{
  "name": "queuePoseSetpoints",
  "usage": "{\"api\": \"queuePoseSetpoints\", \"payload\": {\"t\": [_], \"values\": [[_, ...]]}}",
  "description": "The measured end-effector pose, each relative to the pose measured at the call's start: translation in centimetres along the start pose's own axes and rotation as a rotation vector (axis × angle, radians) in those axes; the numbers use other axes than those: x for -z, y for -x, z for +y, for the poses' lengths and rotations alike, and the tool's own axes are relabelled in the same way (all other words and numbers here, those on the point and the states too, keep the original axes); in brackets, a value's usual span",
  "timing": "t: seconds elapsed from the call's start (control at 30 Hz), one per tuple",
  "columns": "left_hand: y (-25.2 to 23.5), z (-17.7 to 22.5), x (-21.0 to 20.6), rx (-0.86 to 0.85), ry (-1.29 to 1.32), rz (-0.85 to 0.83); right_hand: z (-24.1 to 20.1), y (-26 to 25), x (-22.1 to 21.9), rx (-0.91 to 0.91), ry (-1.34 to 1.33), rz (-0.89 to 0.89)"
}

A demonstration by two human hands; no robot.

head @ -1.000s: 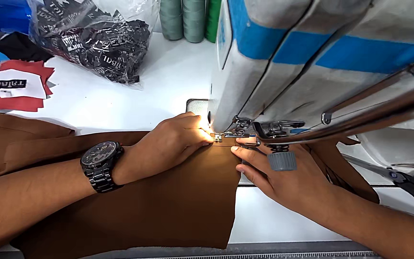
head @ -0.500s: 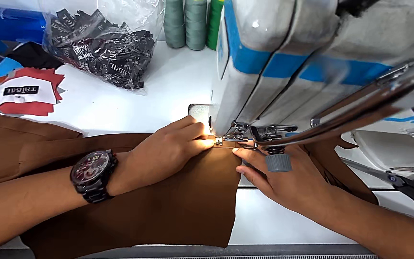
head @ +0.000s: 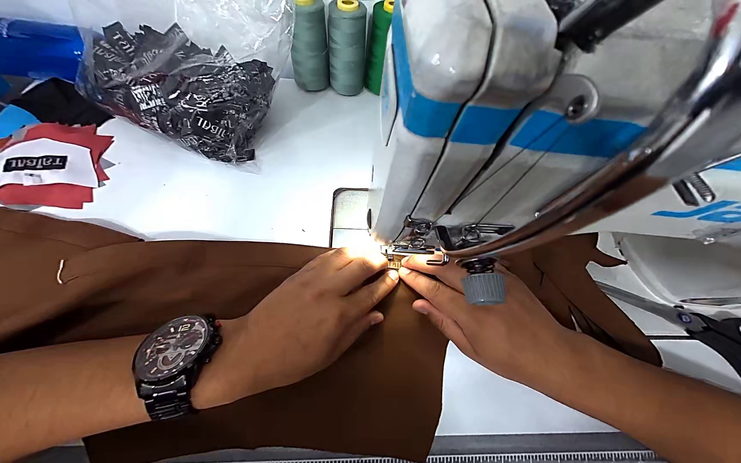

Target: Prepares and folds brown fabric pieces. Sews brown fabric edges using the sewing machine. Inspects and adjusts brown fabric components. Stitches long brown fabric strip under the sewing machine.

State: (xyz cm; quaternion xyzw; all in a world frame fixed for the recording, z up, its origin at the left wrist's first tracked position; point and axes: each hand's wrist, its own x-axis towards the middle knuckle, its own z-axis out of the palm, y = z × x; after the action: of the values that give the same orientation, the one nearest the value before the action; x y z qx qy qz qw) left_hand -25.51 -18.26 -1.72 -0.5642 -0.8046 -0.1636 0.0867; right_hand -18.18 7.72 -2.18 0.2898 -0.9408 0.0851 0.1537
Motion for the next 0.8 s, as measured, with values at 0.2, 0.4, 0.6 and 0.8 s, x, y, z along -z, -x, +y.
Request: {"api": "queuePoseSetpoints", "payload": {"t": [0.2, 0.4, 0.6, 0.8], "values": [[0.56, 0.09, -0.19, 0.061, -0.012, -0.016, 0.34, -0.11, 0.0, 0.0, 0.023, -0.015], [0.27, -0.11, -0.21, 0.064, -0.012, -0.013, 0.63, -0.33, -0.01, -0.016, 0.027, -0.025], [0.1, -0.25, -0.3, 0.058, 0.01, 0.0, 0.57, -0.4, -0.09, -0.018, 0.03, -0.017], [0.23, -0.23, -0.42, 0.055, -0.004, 0.002, 0.53, -0.43, -0.05, -0.019, 0.025, 0.002]]}}
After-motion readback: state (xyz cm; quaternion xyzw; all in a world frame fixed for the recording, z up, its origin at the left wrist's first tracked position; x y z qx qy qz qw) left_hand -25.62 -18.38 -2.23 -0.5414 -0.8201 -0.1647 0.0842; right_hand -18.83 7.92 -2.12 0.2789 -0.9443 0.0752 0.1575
